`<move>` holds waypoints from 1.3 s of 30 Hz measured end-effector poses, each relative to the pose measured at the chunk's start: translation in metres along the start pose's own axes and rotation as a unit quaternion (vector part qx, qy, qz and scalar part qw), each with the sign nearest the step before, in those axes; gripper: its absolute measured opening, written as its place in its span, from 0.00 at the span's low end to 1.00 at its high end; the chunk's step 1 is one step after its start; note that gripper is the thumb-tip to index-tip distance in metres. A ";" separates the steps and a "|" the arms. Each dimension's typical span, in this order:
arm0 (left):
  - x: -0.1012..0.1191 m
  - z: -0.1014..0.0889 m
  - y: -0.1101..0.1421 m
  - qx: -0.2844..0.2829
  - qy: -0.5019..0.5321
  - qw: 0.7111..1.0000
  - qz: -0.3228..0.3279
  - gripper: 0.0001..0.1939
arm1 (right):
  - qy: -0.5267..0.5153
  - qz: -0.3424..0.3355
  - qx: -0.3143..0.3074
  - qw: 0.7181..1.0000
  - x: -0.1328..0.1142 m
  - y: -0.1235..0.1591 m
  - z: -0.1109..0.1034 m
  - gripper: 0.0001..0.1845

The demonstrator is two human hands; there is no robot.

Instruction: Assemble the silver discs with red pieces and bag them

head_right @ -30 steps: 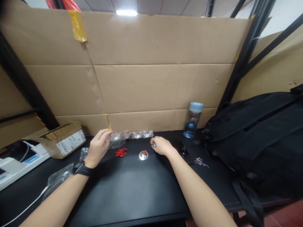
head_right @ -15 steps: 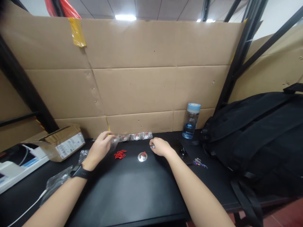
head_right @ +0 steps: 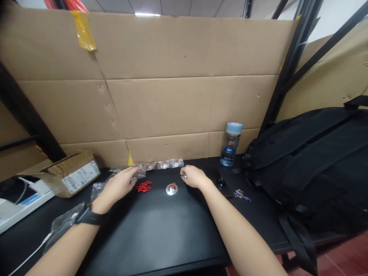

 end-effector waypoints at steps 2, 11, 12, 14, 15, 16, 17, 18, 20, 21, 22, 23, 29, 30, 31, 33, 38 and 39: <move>0.009 0.000 -0.003 0.002 0.027 0.999 0.033 0.17 | 0.001 0.001 0.000 1.000 0.000 0.000 0.000 0.11; 0.071 0.014 -0.010 -0.075 0.169 0.967 0.175 0.10 | -0.003 0.002 -0.002 1.000 0.000 0.001 -0.001 0.11; 0.074 0.016 -0.009 -0.079 0.168 0.966 0.177 0.09 | -0.003 0.002 -0.002 1.000 0.000 0.001 -0.001 0.11; 0.077 0.019 -0.009 -0.081 0.164 0.967 0.176 0.09 | -0.005 0.000 -0.002 1.000 0.000 0.001 -0.001 0.11; 0.078 0.020 -0.009 -0.082 0.162 0.968 0.171 0.08 | -0.006 -0.001 -0.001 1.000 0.000 0.001 -0.001 0.11; 0.078 0.022 -0.009 -0.084 0.159 0.970 0.166 0.07 | -0.006 -0.002 -0.001 1.000 0.000 0.001 -0.001 0.11; 0.078 0.023 -0.010 -0.087 0.156 0.971 0.160 0.06 | -0.007 -0.003 0.000 1.000 0.000 0.000 0.000 0.11; 0.078 0.025 -0.010 -0.090 0.152 0.972 0.153 0.05 | -0.009 -0.004 0.001 1.000 0.000 0.000 0.000 0.11; 0.079 0.026 -0.012 -0.097 0.145 0.974 0.146 0.07 | -0.012 -0.009 0.005 1.000 0.000 0.000 0.000 0.11; 0.080 0.025 -0.012 -0.100 0.143 0.974 0.145 0.08 | -0.014 -0.011 0.009 1.000 0.000 0.000 -0.001 0.11; 0.080 0.023 -0.012 -0.102 0.142 0.974 0.147 0.08 | -0.016 -0.013 0.012 1.000 0.000 -0.001 -0.002 0.12; 0.080 0.020 -0.011 -0.102 0.139 0.974 0.148 0.07 | -0.019 -0.014 0.015 1.000 0.000 -0.001 -0.002 0.12; 0.064 0.001 -0.005 -0.107 0.107 0.979 0.138 0.10 | -0.035 -0.018 0.021 0.999 -0.002 0.000 -0.006 0.10; 0.061 0.001 -0.004 -0.113 0.107 0.979 0.135 0.12 | -0.039 -0.019 0.022 0.999 -0.002 0.000 -0.007 0.11; 0.058 0.003 -0.003 -0.119 0.107 0.978 0.132 0.12 | -0.043 -0.019 0.022 0.999 -0.003 0.001 -0.008 0.11; 0.054 0.007 -0.001 -0.131 0.110 0.977 0.127 0.11 | -0.047 -0.018 0.022 0.998 -0.003 0.001 -0.009 0.12; 0.052 0.017 -0.001 -0.142 0.118 0.975 0.123 0.04 | -0.052 -0.016 0.024 0.998 -0.005 0.004 -0.012 0.13; 0.053 0.018 -0.001 -0.142 0.117 0.975 0.122 0.02 | -0.053 -0.018 0.024 0.998 -0.006 0.004 -0.012 0.13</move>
Point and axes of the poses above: each hand's wrist, its own y-axis away from the middle knuckle, its own z-axis out of the palm, x = y × z, the point moved 9 cm from there along -y, towards the middle knuckle, and after that the axes turned 15 degrees about z, right-handed, at the moved point
